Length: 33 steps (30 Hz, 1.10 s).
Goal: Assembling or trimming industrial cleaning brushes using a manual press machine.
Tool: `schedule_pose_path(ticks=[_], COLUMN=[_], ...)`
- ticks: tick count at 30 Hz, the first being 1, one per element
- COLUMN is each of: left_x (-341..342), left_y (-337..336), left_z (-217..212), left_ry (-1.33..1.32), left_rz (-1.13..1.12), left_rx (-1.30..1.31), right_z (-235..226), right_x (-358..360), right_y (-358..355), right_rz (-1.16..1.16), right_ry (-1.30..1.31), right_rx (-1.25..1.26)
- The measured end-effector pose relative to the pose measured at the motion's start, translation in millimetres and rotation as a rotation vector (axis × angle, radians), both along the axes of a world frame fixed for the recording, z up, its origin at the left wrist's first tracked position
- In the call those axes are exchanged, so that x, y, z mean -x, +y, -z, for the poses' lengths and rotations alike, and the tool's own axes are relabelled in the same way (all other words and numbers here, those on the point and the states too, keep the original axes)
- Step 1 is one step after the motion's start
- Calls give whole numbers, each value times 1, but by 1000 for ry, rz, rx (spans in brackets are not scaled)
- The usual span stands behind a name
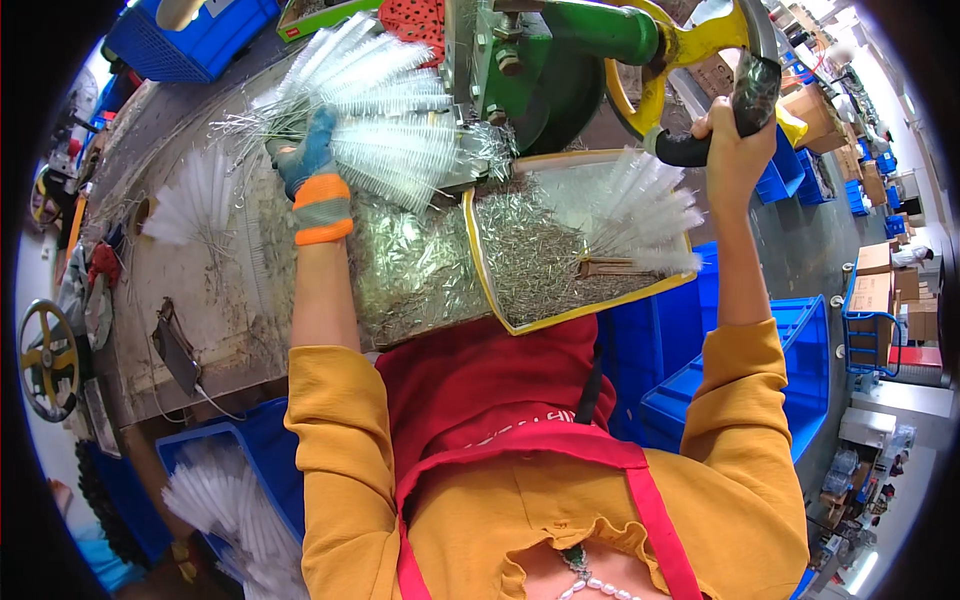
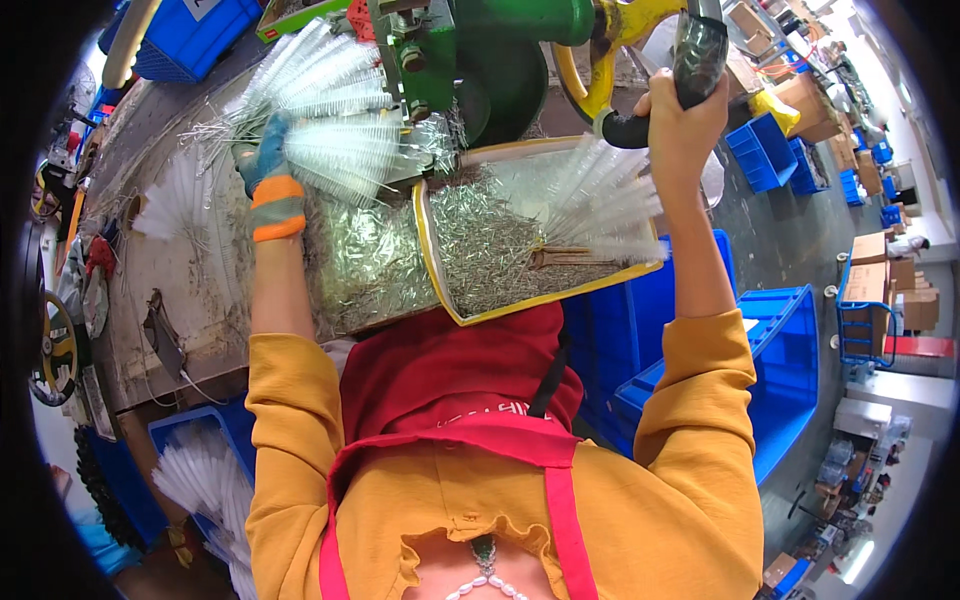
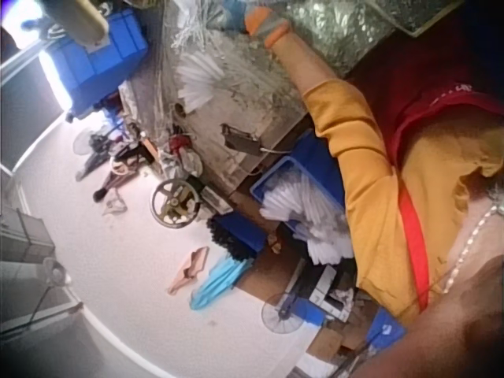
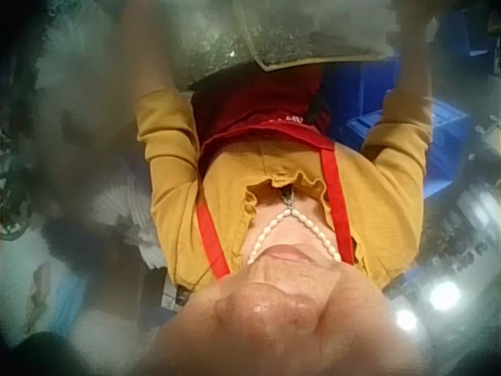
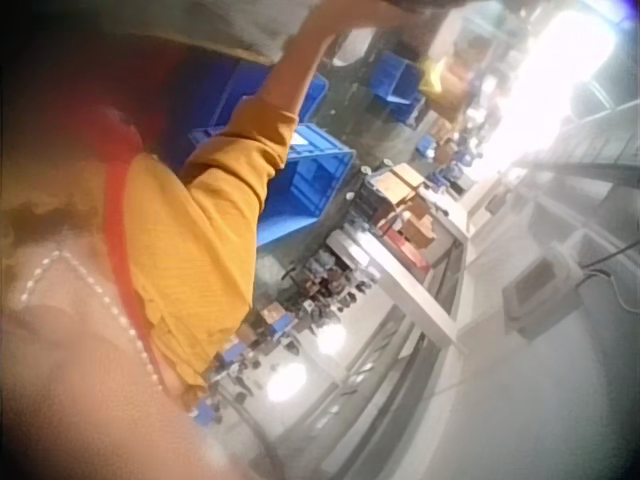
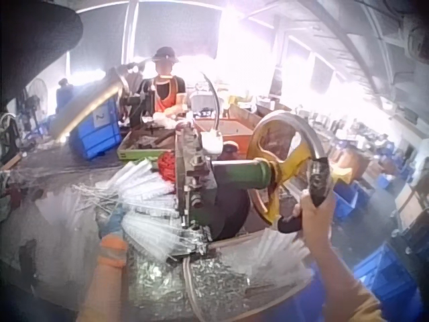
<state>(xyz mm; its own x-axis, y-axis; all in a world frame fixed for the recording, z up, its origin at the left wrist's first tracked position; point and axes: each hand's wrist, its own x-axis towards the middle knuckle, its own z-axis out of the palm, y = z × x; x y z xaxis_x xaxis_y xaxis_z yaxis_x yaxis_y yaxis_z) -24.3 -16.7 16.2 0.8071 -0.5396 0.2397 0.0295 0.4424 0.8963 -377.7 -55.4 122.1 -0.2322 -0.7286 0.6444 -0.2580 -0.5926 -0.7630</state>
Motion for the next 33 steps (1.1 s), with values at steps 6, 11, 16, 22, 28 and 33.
schedule_pose_path(ticks=[6,11,16,22,28,33], left_x=[3,16,16,8,-7,1], left_y=[-11,-8,-9,-14,-18,-1], left_z=[-7,-22,-25,-15,-9,1], left_ry=[-109,-78,-124,-162,-78,-12], left_rz=[-300,-326,-341,-337,-134,295], left_rx=[-288,-456,-483,-414,-325,32], right_z=[-44,-74,-87,-45,14,16], right_x=[19,10,16,-2,2,-6], right_y=[-21,-31,-42,-5,-4,-3], right_rz=[38,-109,72,103,-33,8], right_ry=[279,417,432,307,-68,-216], right_rx=[-214,-321,-397,-185,70,2])
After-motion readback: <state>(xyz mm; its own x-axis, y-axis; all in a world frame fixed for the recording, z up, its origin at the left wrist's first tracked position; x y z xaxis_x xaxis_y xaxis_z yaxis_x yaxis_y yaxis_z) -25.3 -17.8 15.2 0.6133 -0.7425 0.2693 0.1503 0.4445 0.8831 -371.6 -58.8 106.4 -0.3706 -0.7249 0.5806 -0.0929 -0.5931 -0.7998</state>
